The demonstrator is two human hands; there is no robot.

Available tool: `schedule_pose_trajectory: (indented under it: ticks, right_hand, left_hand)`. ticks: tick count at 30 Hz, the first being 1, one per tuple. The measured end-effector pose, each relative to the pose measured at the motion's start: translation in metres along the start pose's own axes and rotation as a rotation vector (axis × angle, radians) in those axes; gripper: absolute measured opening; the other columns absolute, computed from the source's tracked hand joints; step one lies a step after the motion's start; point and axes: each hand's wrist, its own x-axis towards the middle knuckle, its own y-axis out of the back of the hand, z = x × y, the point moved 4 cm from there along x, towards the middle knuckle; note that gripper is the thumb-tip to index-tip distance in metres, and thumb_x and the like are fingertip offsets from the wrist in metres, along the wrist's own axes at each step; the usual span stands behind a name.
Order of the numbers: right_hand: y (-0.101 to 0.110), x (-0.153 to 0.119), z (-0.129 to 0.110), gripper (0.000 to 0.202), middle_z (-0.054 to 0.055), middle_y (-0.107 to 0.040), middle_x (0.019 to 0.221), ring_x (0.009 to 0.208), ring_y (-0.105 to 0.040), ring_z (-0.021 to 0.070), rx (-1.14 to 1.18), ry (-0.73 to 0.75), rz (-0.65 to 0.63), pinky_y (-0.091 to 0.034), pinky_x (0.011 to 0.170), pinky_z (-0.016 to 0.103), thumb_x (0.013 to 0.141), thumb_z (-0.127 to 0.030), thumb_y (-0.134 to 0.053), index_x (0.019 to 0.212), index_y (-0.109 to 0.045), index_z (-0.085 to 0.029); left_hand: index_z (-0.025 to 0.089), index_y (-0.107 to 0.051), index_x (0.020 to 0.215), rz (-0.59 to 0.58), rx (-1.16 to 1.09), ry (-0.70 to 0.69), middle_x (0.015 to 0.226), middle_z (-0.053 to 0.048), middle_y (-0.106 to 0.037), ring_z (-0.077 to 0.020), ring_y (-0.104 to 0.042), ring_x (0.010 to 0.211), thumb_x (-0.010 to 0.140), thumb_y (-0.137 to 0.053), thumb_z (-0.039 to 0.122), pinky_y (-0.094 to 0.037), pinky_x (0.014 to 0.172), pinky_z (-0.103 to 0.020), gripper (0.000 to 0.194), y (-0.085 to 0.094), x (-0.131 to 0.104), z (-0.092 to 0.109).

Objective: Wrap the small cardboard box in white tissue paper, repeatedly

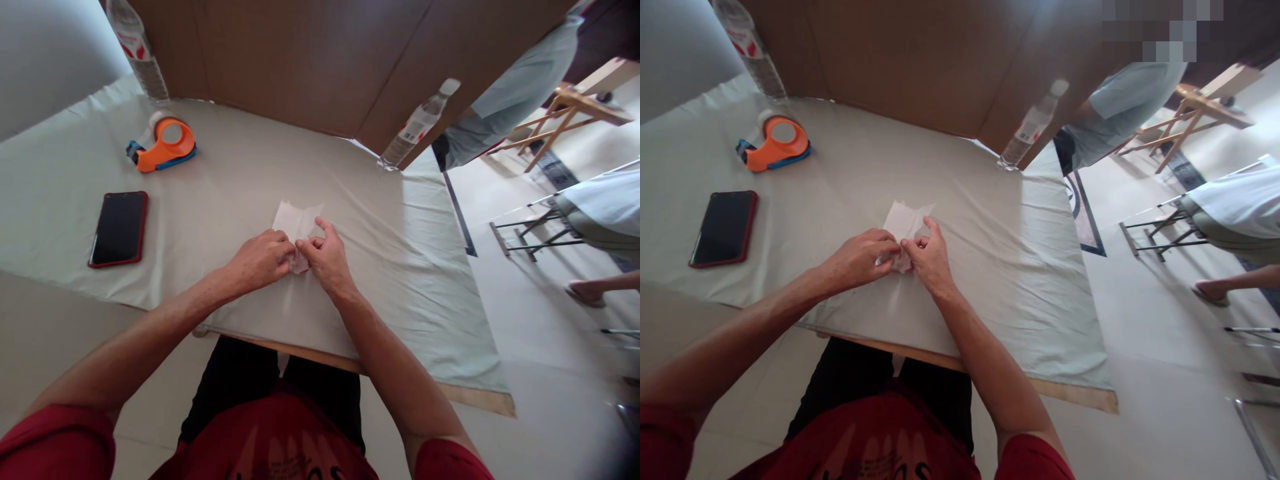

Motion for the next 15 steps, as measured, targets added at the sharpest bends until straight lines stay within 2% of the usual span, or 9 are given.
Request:
schedule_pose_trajectory:
  ticks: [2, 4, 7, 9, 12, 15]
  right_hand:
    - [0.000, -0.004, -0.002, 0.089, 0.000, -0.066, 0.076, 0.057, -0.058, 0.0159, 0.004, -0.014, -0.019, -0.054, 0.051, 0.031, 0.078, -0.036, -0.066, 0.156, -0.029, -0.012]
    - [0.000, -0.009, -0.003, 0.090, 0.005, -0.071, 0.088, 0.061, -0.063, 0.0164, 0.006, -0.010, -0.061, -0.056, 0.054, 0.031, 0.081, -0.039, -0.065, 0.158, -0.025, -0.013]
    - [0.000, -0.017, -0.001, 0.084, 0.011, -0.074, 0.110, 0.072, -0.068, 0.0170, -0.030, 0.077, -0.143, -0.058, 0.061, 0.032, 0.085, -0.037, -0.061, 0.157, -0.026, -0.015]
    - [-0.001, -0.022, -0.001, 0.079, 0.013, -0.072, 0.120, 0.076, -0.068, 0.0167, -0.117, 0.180, -0.185, -0.059, 0.069, 0.034, 0.085, -0.032, -0.061, 0.156, -0.030, -0.017]
    - [-0.007, -0.025, -0.002, 0.074, 0.015, -0.071, 0.126, 0.076, -0.067, 0.0164, -0.346, 0.323, -0.215, -0.057, 0.079, 0.037, 0.087, -0.026, -0.060, 0.155, -0.032, -0.016]
    - [-0.013, -0.025, -0.007, 0.074, 0.017, -0.071, 0.127, 0.083, -0.068, 0.0204, -0.575, 0.385, -0.222, -0.055, 0.082, 0.039, 0.089, -0.023, -0.056, 0.157, -0.028, -0.012]
  left_hand:
    - [0.018, -0.070, 0.092, 0.022, -0.036, -0.007, 0.101, -0.010, -0.071, -0.0249, -0.065, 0.101, 0.083, -0.055, 0.012, -0.051, 0.090, -0.037, 0.019, -0.001, -0.001, -0.002]
    - [0.018, -0.069, 0.101, 0.068, -0.089, 0.025, 0.103, -0.010, -0.072, -0.0237, -0.065, 0.100, 0.082, -0.057, 0.013, -0.051, 0.089, -0.035, 0.023, -0.003, -0.002, -0.005]
    - [0.018, -0.061, 0.126, 0.149, -0.182, 0.115, 0.112, -0.010, -0.071, -0.0218, -0.066, 0.097, 0.079, -0.062, 0.017, -0.052, 0.088, -0.034, 0.047, -0.007, -0.005, -0.012]
    - [0.017, -0.056, 0.134, 0.184, -0.244, 0.144, 0.115, -0.010, -0.071, -0.0196, -0.066, 0.091, 0.077, -0.064, 0.018, -0.052, 0.087, -0.033, 0.057, -0.008, -0.007, -0.014]
    - [0.016, -0.060, 0.126, 0.204, -0.348, 0.173, 0.113, -0.009, -0.070, -0.0147, -0.063, 0.078, 0.075, -0.064, 0.015, -0.052, 0.079, -0.030, 0.051, -0.006, -0.007, -0.016]
    - [0.017, -0.064, 0.103, 0.246, -0.415, 0.256, 0.102, -0.005, -0.068, -0.0111, -0.056, 0.066, 0.074, -0.065, 0.015, -0.048, 0.069, -0.028, 0.029, -0.001, -0.005, -0.017]
